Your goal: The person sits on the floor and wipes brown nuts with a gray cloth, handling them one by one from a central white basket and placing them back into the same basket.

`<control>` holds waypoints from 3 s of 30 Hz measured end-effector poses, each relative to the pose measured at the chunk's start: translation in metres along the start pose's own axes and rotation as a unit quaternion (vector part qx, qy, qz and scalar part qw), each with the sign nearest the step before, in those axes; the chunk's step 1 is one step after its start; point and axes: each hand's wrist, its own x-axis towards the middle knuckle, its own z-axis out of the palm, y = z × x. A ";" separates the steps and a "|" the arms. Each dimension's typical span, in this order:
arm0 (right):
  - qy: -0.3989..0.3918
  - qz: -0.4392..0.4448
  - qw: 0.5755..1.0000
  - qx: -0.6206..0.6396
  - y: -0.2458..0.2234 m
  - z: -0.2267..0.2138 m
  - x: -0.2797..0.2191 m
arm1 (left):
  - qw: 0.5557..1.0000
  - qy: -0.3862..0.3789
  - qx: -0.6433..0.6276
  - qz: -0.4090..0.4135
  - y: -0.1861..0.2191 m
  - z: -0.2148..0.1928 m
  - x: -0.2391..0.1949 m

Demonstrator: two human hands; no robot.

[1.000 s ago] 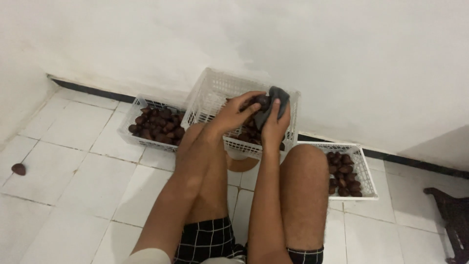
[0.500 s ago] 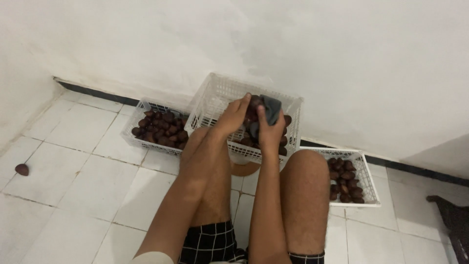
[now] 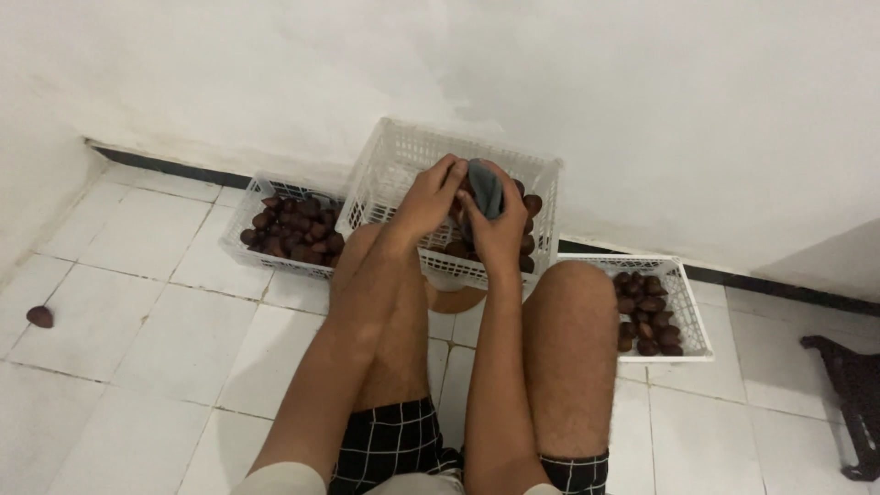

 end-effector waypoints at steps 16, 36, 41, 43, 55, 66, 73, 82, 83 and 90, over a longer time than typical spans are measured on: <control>0.086 0.065 0.992 0.061 0.010 0.016 0.005 | 0.997 0.014 -0.065 0.030 0.006 0.001 -0.001; 0.129 -0.098 0.984 -0.073 0.028 0.007 0.007 | 0.988 -0.084 0.003 0.128 -0.027 0.007 0.010; 0.086 0.168 0.982 0.026 0.047 -0.005 0.003 | 0.993 -0.049 -0.027 0.100 -0.026 0.002 0.010; 0.084 0.199 0.974 0.065 0.065 0.001 0.000 | 0.993 -0.034 -0.038 0.109 -0.017 -0.002 0.005; 0.122 0.262 0.933 0.214 0.002 0.022 0.002 | 0.994 -0.068 0.031 0.082 -0.026 -0.005 0.008; 0.162 -0.165 0.959 -0.165 0.026 0.043 -0.003 | 0.991 -0.061 -0.089 -0.085 -0.012 -0.014 -0.005; 0.199 0.138 0.968 0.066 0.053 0.048 -0.006 | 0.984 -0.060 -0.125 -0.109 -0.010 -0.032 -0.021; 0.134 0.126 0.965 0.185 -0.001 0.056 -0.016 | 0.998 -0.004 -0.039 0.054 -0.021 -0.056 -0.030; 0.146 0.033 0.983 0.102 -0.001 0.052 -0.014 | 0.999 0.010 -0.004 0.052 -0.015 -0.062 -0.032; -0.007 -0.324 0.936 -0.140 -0.003 0.048 -0.011 | 0.986 0.024 -0.033 0.160 -0.025 -0.074 -0.038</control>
